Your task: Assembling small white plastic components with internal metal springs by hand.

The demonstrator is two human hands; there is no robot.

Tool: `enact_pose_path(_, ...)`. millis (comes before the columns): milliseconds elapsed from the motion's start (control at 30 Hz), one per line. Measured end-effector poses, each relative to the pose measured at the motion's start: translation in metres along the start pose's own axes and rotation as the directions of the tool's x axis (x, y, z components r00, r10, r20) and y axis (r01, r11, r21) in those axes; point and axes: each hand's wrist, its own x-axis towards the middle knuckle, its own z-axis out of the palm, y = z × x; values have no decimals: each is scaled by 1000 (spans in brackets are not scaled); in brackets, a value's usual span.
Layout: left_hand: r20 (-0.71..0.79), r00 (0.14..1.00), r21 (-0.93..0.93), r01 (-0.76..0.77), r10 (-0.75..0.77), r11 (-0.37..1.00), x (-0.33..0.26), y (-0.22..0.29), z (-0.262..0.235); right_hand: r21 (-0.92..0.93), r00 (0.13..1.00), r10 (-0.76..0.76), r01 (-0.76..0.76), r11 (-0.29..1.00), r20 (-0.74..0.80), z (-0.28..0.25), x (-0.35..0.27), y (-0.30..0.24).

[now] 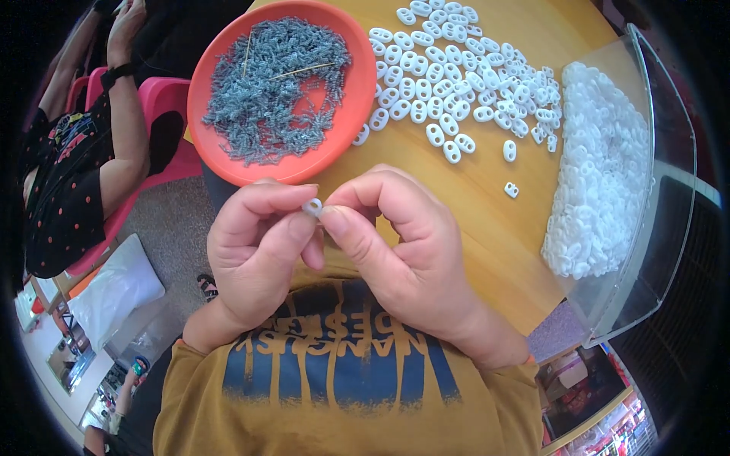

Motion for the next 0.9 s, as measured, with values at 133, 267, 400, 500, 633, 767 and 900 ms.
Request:
enact_pose_path(133,-2,1000,-86,14,-14,996,0,1,2,-78,991,-131,133,988,31,-3,2,-2)
enact_pose_path(267,4,1000,-109,30,-30,994,0,4,3,-173,965,-250,260,950,79,-7,3,-5)
enact_pose_path(400,-7,1000,-82,10,-11,997,-1,3,4,-169,968,-226,241,956,105,-11,1,-6)
enact_pose_path(500,1,1000,-38,-14,14,999,0,2,4,-178,960,-253,271,946,116,-11,2,-7)
enact_pose_path(633,2,1000,-34,5,-5,999,0,3,6,-230,968,-237,251,940,85,-9,2,-8)
enact_pose_path(767,-7,1000,-47,5,-5,999,-1,-2,9,-319,943,-326,331,888,68,-9,3,0)
enact_pose_path(900,-42,999,-9,29,-29,1000,-1,-12,7,-313,959,-281,260,913,-23,-1,1,14)
